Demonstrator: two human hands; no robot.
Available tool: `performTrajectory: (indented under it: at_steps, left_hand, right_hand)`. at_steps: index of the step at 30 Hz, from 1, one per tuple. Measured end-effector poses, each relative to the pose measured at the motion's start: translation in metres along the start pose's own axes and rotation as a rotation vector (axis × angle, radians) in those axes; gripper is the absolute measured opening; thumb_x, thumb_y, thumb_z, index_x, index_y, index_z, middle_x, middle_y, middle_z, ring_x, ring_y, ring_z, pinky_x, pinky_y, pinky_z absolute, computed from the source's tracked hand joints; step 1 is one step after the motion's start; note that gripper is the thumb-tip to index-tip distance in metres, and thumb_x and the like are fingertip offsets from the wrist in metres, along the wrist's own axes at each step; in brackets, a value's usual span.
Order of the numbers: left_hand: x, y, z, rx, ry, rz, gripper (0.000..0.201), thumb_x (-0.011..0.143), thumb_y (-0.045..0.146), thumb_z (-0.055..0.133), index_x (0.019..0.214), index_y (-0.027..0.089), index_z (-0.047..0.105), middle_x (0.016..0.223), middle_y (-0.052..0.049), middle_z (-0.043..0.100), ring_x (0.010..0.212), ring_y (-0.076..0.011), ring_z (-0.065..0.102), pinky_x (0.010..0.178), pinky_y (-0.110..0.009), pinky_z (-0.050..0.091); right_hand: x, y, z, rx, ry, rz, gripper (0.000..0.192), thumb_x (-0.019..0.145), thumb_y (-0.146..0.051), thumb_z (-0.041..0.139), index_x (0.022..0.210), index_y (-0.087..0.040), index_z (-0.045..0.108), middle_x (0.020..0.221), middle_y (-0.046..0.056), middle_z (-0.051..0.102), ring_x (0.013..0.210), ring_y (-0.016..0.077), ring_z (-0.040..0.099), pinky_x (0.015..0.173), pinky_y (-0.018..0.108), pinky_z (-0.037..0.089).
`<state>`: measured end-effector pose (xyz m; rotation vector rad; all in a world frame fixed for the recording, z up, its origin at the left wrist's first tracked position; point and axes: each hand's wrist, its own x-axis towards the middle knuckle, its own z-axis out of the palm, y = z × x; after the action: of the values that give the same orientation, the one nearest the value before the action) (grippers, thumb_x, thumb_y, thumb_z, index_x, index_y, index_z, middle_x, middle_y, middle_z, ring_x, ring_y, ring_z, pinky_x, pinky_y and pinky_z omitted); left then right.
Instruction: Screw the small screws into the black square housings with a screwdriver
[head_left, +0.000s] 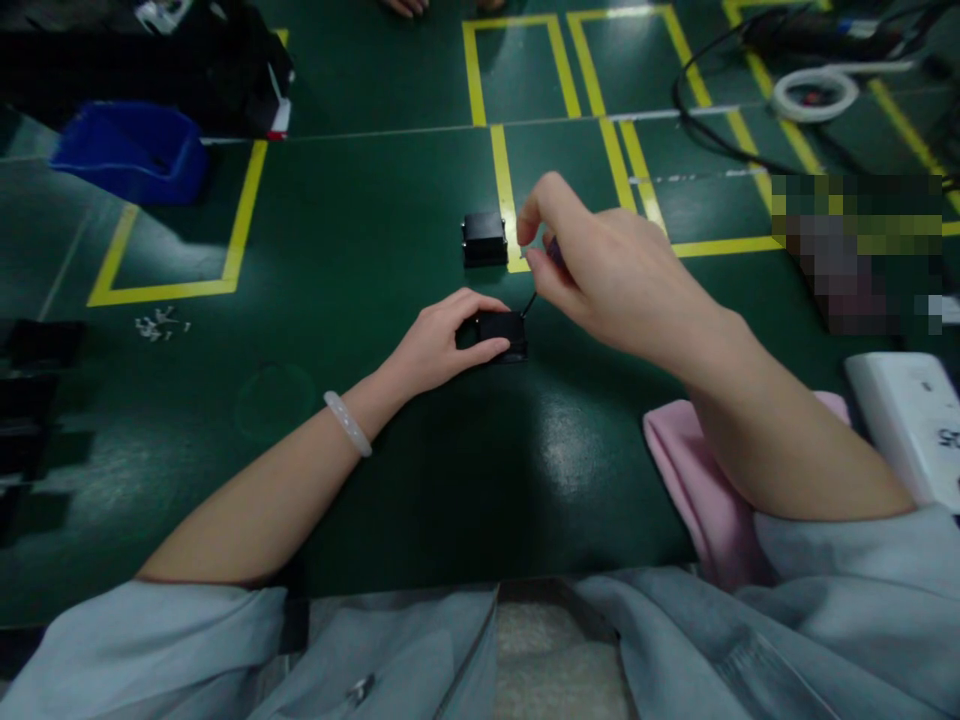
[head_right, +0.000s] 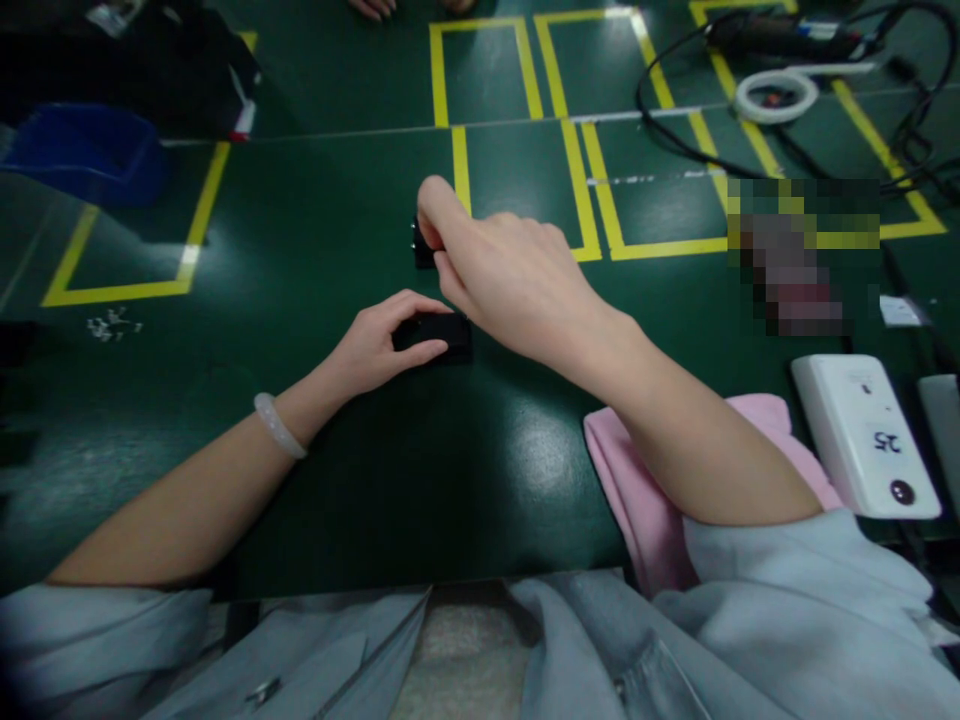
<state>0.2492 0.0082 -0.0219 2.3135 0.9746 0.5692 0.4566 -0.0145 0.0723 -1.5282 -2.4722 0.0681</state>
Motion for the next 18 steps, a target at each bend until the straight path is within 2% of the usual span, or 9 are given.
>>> performTrajectory:
  at_steps: [6, 18]
  left_hand:
    - [-0.0001, 0.0007, -0.0004, -0.014, 0.003, 0.002, 0.039, 0.088, 0.044, 0.058, 0.115, 0.017, 0.060, 0.110, -0.006, 0.063, 0.101, -0.0196, 0.059, 0.088, -0.031, 0.046]
    - [-0.0001, 0.0014, -0.0011, -0.014, -0.006, -0.018, 0.038, 0.087, 0.045, 0.058, 0.114, 0.018, 0.060, 0.109, -0.005, 0.063, 0.100, -0.0193, 0.059, 0.087, -0.031, 0.045]
  right_hand:
    - [0.0002, -0.0015, -0.0016, -0.057, -0.011, -0.004, 0.038, 0.098, -0.042, 0.023, 0.115, -0.021, 0.050, 0.087, 0.005, 0.068, 0.075, 0.0209, 0.063, 0.058, 0.030, 0.030]
    - [-0.0002, -0.0020, -0.0003, -0.035, -0.002, 0.007, 0.032, 0.094, -0.030, 0.029, 0.120, -0.021, 0.045, 0.087, 0.003, 0.067, 0.072, 0.0209, 0.062, 0.056, 0.031, 0.030]
